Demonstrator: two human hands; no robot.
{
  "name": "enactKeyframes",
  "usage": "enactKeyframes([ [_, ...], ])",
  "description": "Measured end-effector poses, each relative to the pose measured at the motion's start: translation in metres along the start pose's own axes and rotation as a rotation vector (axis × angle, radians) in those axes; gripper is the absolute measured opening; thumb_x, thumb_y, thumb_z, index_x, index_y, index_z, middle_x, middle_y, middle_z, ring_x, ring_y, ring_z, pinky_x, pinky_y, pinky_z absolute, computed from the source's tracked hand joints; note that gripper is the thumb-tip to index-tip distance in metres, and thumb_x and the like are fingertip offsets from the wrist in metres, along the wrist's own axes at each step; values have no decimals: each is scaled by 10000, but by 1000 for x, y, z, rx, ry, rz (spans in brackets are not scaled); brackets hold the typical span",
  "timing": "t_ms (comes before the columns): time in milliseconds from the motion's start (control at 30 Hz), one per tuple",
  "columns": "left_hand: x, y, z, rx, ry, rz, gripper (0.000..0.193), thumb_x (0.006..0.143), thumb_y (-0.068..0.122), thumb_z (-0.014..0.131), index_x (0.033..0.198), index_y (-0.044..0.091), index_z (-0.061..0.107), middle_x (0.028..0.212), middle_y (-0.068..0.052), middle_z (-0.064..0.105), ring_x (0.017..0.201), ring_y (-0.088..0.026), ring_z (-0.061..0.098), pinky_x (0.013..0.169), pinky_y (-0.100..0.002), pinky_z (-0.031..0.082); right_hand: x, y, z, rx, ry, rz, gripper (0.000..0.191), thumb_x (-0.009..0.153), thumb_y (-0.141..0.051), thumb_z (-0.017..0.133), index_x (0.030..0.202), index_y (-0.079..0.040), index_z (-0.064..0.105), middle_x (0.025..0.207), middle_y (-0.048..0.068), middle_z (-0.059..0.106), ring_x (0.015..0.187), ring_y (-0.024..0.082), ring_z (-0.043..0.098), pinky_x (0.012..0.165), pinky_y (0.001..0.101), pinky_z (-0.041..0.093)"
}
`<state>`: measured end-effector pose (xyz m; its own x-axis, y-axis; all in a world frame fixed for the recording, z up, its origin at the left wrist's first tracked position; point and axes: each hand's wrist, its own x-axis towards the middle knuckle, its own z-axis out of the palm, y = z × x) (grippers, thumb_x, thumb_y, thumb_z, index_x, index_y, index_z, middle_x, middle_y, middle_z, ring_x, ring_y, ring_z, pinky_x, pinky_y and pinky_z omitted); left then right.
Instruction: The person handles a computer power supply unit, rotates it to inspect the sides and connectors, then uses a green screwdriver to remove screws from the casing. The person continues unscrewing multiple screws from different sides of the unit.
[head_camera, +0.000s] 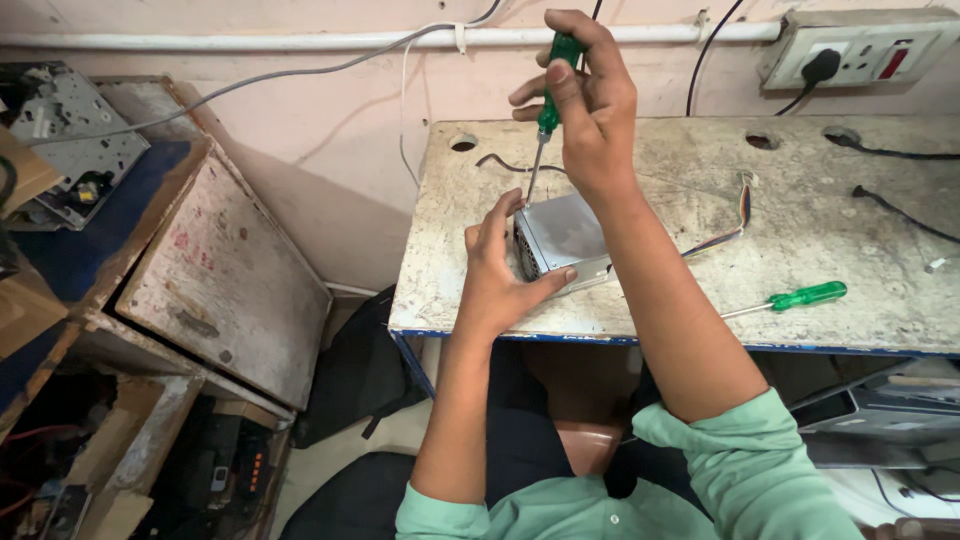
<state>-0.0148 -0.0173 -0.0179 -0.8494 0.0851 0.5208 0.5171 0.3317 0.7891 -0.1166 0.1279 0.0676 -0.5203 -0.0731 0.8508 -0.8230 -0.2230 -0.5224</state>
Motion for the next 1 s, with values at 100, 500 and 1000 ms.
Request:
enactKeyframes([
  [100, 0, -1, -1, 22, 20, 13, 1080, 599, 260, 964, 1519, 86, 427, 1450, -136, 557, 1308, -332, 442, 1123, -426, 431, 1, -3, 2, 13, -39, -9, 352, 1211, -224, 536, 1525, -75, 478, 1183, 100, 622, 1014, 203, 754, 836, 323, 659],
  [500, 0, 4, -2, 27, -7, 8, 1038, 609, 272, 952, 1495, 79, 448, 1466, -113, 548, 1315, -331, 439, 1108, -433, 445, -2, -4, 16, -132, 67, -133, 333, 1159, -85, 616, 1478, -43, 528, 1237, 105, 619, 925, 170, 740, 800, 298, 665],
  [1000, 0, -4, 2, 31, -11, -1, 1056, 610, 310, 959, 1508, 94, 447, 1479, -111, 543, 1307, -332, 441, 1119, -434, 443, 23, -46, 17, -632, -77, -197, 364, 1007, 1, 798, 1341, -70, 670, 1019, 90, 601, 828, 144, 661, 695, 248, 589],
])
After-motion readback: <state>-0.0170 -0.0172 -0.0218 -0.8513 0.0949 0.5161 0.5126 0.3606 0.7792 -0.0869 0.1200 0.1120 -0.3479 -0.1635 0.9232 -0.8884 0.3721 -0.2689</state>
